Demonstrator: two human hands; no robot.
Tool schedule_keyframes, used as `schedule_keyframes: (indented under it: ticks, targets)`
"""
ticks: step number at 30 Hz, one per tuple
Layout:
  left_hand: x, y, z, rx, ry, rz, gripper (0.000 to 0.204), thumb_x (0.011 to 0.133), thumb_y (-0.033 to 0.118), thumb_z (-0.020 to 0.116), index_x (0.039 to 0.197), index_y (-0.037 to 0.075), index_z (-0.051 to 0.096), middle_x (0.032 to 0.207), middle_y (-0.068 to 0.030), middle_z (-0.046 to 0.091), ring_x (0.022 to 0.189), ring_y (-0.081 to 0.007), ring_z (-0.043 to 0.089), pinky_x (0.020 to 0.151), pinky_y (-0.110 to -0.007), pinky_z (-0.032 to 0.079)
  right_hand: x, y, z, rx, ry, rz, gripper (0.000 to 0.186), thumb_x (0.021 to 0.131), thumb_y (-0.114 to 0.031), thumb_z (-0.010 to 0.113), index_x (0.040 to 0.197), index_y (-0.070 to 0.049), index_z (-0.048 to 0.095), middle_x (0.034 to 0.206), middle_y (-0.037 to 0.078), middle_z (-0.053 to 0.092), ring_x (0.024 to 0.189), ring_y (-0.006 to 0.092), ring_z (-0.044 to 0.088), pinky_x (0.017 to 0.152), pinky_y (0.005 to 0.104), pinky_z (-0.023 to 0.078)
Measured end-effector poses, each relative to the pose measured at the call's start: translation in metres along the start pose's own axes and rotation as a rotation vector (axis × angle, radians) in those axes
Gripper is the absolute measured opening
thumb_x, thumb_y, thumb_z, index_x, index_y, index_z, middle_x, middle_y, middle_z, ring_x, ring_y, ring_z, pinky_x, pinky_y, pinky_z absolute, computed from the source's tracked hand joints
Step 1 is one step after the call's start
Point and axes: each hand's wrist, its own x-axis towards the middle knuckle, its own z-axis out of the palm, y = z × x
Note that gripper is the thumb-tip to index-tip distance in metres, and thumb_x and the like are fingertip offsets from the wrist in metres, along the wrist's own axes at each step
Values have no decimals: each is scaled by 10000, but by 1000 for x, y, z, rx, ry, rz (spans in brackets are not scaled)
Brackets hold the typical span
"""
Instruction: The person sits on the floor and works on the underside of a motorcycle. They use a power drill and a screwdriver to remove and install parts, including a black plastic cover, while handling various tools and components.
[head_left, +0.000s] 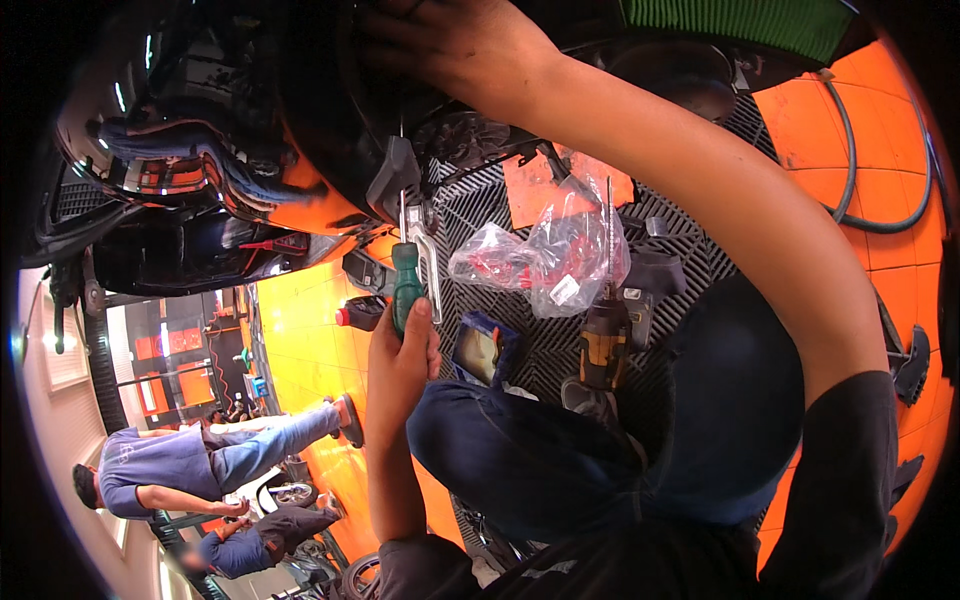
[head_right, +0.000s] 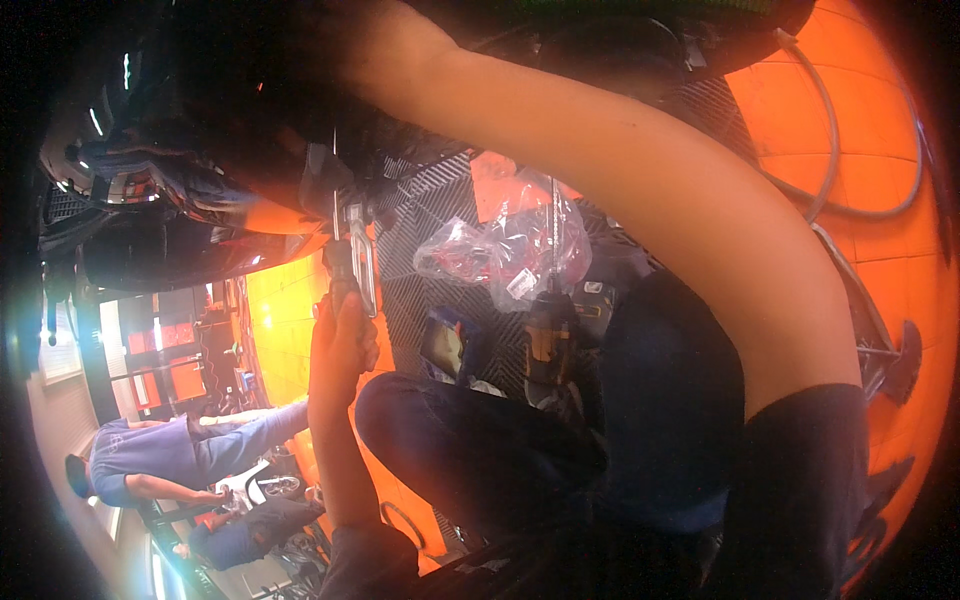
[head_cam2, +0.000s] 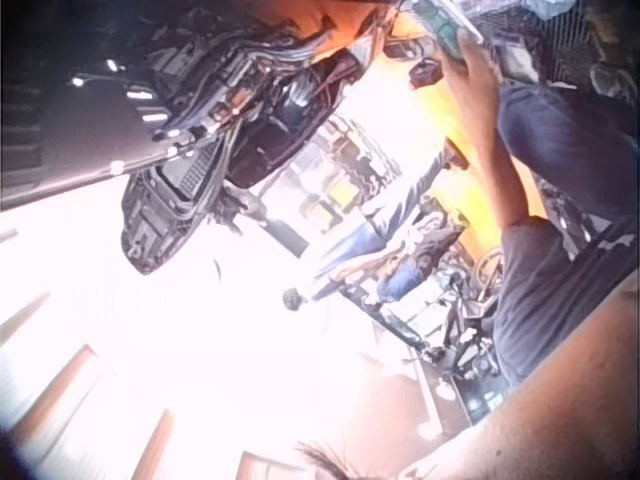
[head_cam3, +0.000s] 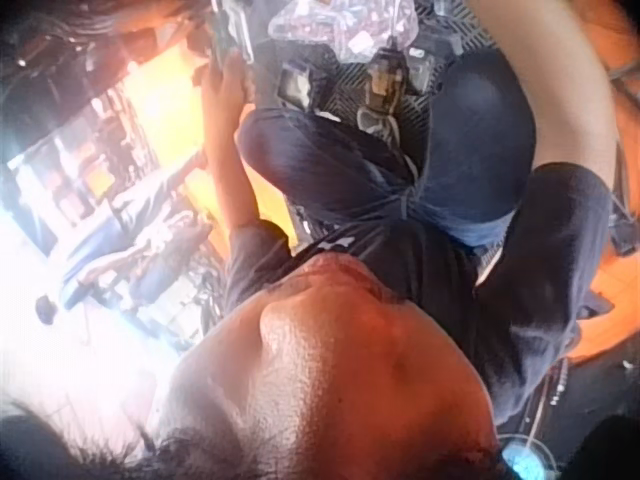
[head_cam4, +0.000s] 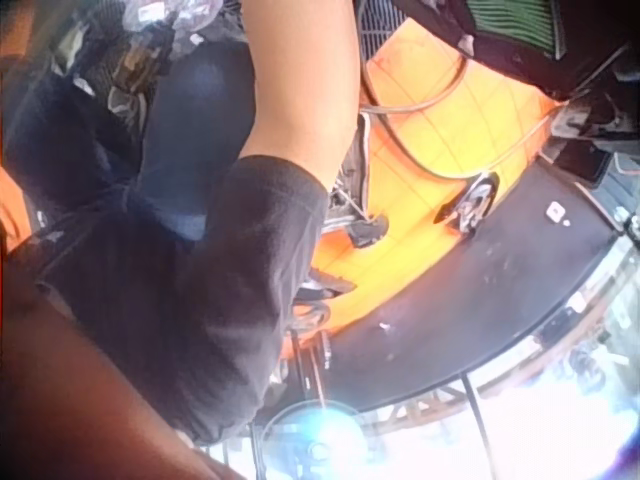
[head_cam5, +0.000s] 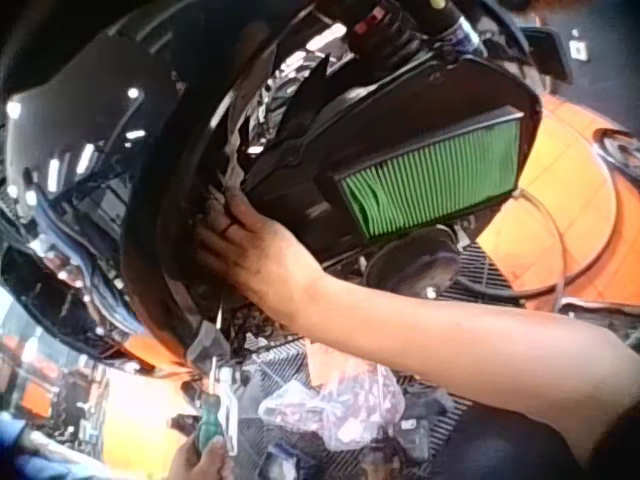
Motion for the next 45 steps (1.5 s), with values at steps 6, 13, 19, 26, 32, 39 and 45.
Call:
schedule_keyframes:
  ticks: [6,13,19,26,32,39,45]
  targets:
    - [-2,1,2,23,3,44,318,970,373,504,895,66,479,629,6,469,484,-57,428,427,-218,327,0,-7,3,-29,-41,40,419,857,-247,457,1241,-113,559,1312,59,509,1284,236,389,1141,480,153]
    - [10,-13,-20,-99,-122,-111,390,951,445,505,961,56,477,673,-13,488,506,-83,444,443,-212,343,-1,-4,7,-41,7,34,418,860,-237,450,1237,-96,561,1321,69,504,1288,234,387,1143,442,171]
    - [13,-25,-22,88,-134,-28,459,928,495,524,1007,45,479,699,-30,498,503,-100,438,446,-201,349,-3,2,11,-177,198,23,440,862,-247,436,1256,-85,548,1345,76,493,1339,243,342,1161,439,155]
    - [-5,-5,13,858,316,353,482,919,387,556,1077,-56,454,720,-269,601,673,-432,587,592,-497,454,-2,-6,12,-72,89,64,450,834,-257,455,1237,-80,553,1324,79,507,1320,277,370,1150,450,183]
    - [-2,-10,5,667,289,265,502,919,452,545,1074,-19,467,692,-196,606,597,-335,590,542,-422,451,-1,-1,3,-33,169,25,432,811,-233,468,1193,-64,577,1274,87,541,1286,262,409,1134,429,224]
    - [10,-14,-18,-171,-227,-103,693,898,697,322,936,32,514,570,-29,473,422,-93,382,409,-229,277,-3,2,-4,81,180,58,394,798,-223,476,1120,-39,610,1195,84,588,1185,248,485,1105,413,279]
    - [8,-11,-12,-396,-183,-260,769,894,711,309,887,-29,520,469,30,360,348,-68,273,382,-215,232,-4,3,5,129,224,57,385,792,-219,482,1110,-43,613,1188,89,590,1177,231,497,1099,393,291]
